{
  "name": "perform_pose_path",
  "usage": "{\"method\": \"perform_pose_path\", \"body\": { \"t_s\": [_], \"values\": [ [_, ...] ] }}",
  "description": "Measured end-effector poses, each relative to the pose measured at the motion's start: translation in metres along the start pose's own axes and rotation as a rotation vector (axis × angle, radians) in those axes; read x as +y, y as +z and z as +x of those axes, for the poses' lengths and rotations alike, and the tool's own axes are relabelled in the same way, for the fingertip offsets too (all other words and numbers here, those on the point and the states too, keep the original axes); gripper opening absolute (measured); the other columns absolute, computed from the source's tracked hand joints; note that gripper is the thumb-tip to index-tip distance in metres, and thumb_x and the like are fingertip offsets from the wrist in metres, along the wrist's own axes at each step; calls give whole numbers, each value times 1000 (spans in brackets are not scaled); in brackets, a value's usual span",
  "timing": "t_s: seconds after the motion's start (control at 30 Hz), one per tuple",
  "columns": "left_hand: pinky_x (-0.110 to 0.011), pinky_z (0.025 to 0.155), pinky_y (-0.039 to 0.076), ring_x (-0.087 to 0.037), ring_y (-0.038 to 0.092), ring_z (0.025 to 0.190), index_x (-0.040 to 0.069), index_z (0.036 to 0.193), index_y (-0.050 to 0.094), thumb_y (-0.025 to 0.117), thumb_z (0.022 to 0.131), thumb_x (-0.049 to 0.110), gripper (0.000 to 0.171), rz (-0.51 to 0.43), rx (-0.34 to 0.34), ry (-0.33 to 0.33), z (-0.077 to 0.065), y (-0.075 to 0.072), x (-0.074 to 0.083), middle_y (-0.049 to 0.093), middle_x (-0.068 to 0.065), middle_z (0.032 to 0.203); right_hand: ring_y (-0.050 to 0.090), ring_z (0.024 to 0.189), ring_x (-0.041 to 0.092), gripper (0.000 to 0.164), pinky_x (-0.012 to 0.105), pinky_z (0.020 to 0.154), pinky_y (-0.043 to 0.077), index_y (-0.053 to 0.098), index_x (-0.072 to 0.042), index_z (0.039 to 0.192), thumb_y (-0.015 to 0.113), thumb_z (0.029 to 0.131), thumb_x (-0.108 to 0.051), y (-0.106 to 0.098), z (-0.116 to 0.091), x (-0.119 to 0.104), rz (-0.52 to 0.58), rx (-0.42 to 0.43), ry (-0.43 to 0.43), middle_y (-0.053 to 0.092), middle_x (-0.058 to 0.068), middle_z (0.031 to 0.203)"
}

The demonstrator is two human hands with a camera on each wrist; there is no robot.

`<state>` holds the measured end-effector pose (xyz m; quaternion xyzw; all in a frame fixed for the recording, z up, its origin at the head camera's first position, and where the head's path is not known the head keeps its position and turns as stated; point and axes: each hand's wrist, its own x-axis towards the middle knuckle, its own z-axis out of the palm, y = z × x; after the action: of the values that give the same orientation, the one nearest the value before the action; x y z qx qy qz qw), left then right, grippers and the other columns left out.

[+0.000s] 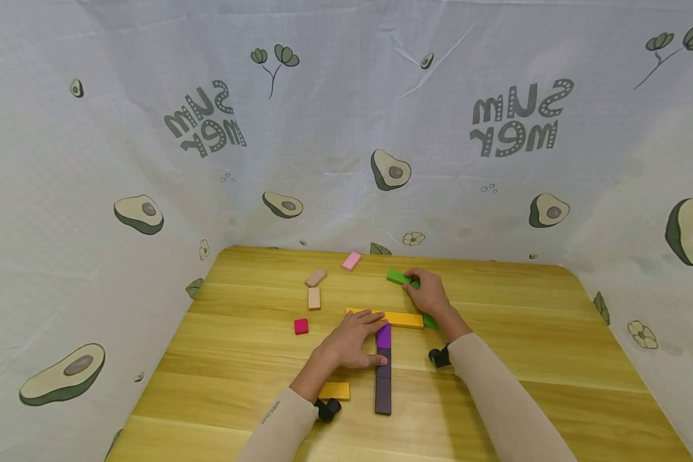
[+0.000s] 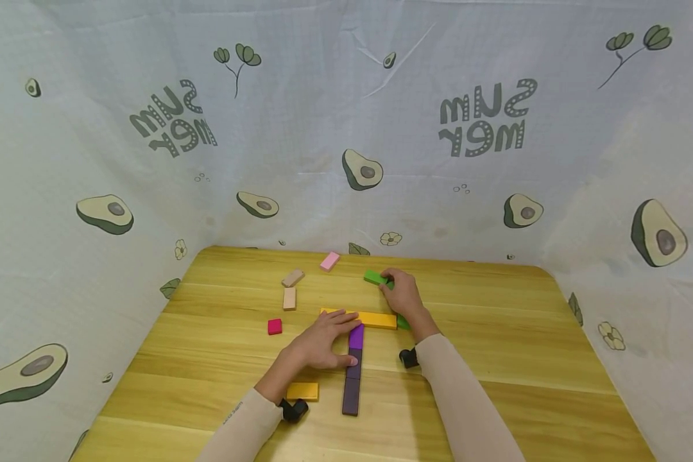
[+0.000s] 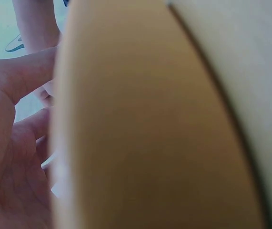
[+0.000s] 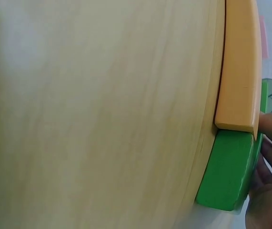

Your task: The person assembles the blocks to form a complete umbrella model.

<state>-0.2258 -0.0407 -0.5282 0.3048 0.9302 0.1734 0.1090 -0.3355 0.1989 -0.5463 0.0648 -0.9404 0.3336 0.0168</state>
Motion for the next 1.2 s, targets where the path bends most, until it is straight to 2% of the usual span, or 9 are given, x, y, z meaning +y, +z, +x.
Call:
{"method": "perform_pose_path", "body": {
  "t_s": [0.1, 0.27, 0.43, 0.6, 0.73, 0.97, 1.2],
  "values": [
    [-54, 129, 19, -22, 27, 158, 24, 158, 44, 73, 90, 56, 81, 2, -3, 0, 0, 0, 1, 35, 8, 167, 60, 120, 40, 36, 55, 108, 48, 64, -3, 131, 68, 100, -19, -2, -2, 0, 15, -9, -6, 65, 23, 131],
    [-54, 129, 18, -22, 27, 158, 23, 158, 44, 72, 90, 56, 81, -3, -4, 4, -1, 0, 1, 35, 7, 167, 55, 129, 44, 52, 59, 112, 44, 59, -1, 138, 71, 97, -30, -5, -8, 4, 34, -38, -57, 59, 24, 142],
    [-54, 130, 18, -22, 26, 158, 22, 159, 43, 72, 91, 55, 81, -13, -2, 4, -2, 0, 1, 35, 6, 167, 47, 139, 47, 69, 64, 117, 36, 51, 1, 146, 71, 95, -40, -11, -18, 12, 3, -65, -127, 50, 27, 150],
    [-55, 129, 19, -23, 26, 158, 22, 159, 43, 72, 90, 55, 81, -9, 3, 9, -2, -1, 0, 35, 5, 167, 37, 147, 48, 82, 66, 120, 30, 43, -3, 154, 69, 94, -52, -16, -30, 20, -40, -125, -138, 39, 25, 160],
    [-55, 129, 19, -24, 26, 158, 23, 159, 43, 72, 90, 56, 81, -12, 7, 14, -2, 0, -1, 35, 5, 167, 32, 150, 47, 86, 67, 121, 28, 39, -7, 158, 68, 93, -56, -21, -38, 21, -67, -167, -147, 34, 22, 164],
    [-54, 129, 18, -24, 26, 158, 22, 159, 43, 72, 91, 55, 81, -22, 7, 13, -1, 1, -2, 36, 5, 167, 30, 151, 48, 89, 69, 120, 27, 34, -6, 161, 67, 94, -55, -28, -50, 20, -103, -185, -185, 31, 20, 167],
    [-52, 130, 17, -22, 26, 158, 23, 159, 43, 72, 90, 56, 81, -18, -3, 1, -1, 0, 0, 35, 7, 168, 30, 152, 47, 92, 69, 120, 27, 34, -5, 161, 67, 92, -57, -31, -54, 22, -119, -218, -187, 30, 18, 168]
  ]
}}
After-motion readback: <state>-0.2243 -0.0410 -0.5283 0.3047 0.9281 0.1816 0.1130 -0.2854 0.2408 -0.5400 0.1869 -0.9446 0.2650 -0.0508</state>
